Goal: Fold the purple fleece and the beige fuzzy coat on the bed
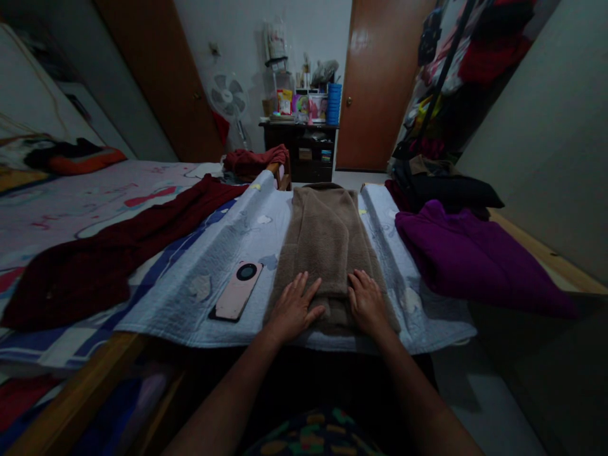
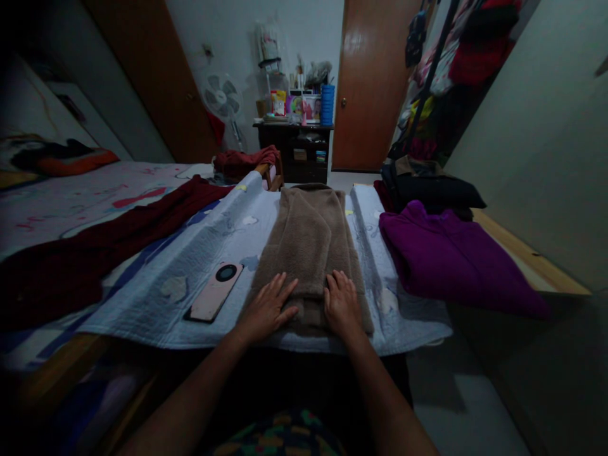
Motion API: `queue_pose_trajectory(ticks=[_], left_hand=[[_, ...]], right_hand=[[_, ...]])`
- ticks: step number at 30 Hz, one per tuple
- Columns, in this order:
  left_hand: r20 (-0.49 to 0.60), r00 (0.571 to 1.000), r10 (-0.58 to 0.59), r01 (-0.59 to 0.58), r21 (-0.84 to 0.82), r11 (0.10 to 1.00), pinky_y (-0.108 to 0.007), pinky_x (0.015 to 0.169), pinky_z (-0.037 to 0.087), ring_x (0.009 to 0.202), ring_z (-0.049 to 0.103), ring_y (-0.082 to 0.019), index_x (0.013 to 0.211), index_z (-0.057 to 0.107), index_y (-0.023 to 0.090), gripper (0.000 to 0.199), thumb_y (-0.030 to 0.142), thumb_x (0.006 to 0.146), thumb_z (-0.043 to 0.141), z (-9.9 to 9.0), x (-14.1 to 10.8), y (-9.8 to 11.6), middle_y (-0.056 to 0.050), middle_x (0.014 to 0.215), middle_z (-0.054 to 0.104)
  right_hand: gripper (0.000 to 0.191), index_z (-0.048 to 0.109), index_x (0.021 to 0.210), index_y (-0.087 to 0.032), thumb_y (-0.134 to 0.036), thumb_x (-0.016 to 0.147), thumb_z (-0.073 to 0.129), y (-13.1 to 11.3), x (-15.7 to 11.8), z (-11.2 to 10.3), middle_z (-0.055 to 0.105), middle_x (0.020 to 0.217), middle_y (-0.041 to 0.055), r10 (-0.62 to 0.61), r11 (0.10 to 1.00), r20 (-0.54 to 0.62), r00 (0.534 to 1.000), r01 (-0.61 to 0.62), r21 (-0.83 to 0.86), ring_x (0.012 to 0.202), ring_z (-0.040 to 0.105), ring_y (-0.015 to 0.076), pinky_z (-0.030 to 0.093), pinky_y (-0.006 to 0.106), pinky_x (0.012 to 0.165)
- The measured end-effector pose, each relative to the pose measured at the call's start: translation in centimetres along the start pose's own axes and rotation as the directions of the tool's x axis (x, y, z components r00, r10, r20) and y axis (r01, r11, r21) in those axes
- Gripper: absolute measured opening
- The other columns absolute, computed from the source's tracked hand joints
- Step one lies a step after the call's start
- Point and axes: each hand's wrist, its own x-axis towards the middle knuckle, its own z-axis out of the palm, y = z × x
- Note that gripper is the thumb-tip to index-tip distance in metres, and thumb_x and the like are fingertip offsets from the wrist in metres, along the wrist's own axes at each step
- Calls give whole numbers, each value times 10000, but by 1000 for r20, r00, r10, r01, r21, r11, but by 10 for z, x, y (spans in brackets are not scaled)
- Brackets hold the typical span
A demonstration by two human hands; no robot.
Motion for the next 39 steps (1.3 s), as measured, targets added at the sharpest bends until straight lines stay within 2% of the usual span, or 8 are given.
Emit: queue_pose_trajectory(ticks=[10,15,18,22,25,29,34,39], left_hand=[[19,1000,-13,13,24,1000,-483,1154,238,1477,143,-290,1518,260,299,654,562,942,425,-1,-1,1,-113,1604,197],[18,1000,4,-5,51,999,-477,1161,232,1480,133,-273,1527,227,300,663,570,948,402,1,-3,-2,-96,1605,201],[0,999,37,-37,55,998,-475,1158,240,1478,148,-273,1531,213,291,685,587,941,401,2,-5,-5,-97,1603,206],[-45,996,82,-79,74,994,-481,1156,246,1474,166,-283,1537,185,272,785,609,895,484,3,-9,-6,-107,1600,212],[-68,992,108,-101,93,991,-474,1157,245,1473,168,-285,1541,162,260,870,605,851,563,5,-12,-7,-118,1599,210],[-103,986,131,-121,100,988,-470,1151,257,1467,194,-283,1539,165,256,848,581,863,562,5,-14,-6,-124,1591,234],[-94,988,124,-113,115,987,-456,1147,269,1458,222,-280,1530,201,246,820,575,869,558,4,-14,-6,-123,1578,270],[-113,985,128,-115,117,986,-455,1146,267,1459,221,-273,1531,202,248,802,590,881,525,5,-14,-5,-116,1578,273]], right_hand=[[458,517,1338,-130,-118,916,339,17,-15,-3,462,1440,147,-50,999,-26,998,49,-17,1385,349,270,315,453,1125],[395,498,1307,-147,-203,931,388,24,-21,-4,457,1405,170,-53,994,-140,989,66,91,1328,403,284,393,483,1061],[313,530,1182,-158,-300,906,492,21,-28,-14,502,1286,164,-60,976,-182,981,96,196,1212,481,276,440,451,1006],[260,578,961,-197,-414,827,628,10,-42,-28,551,1061,110,-87,980,-122,989,107,167,1033,528,274,459,435,910],[288,597,987,-197,-391,786,664,6,-49,-31,567,1032,99,-110,990,-59,992,115,87,990,521,276,444,431,887],[255,623,1022,-180,-276,786,632,6,-47,-29,605,1008,91,-145,987,-5,989,145,66,955,526,260,440,394,854],[135,661,932,-182,-216,839,569,3,-39,-25,618,910,74,-132,990,-25,991,133,55,899,545,234,438,354,820],[123,669,908,-186,-210,862,557,-5,-32,-23,617,879,67,-118,991,-97,988,123,55,863,545,228,443,344,778]])
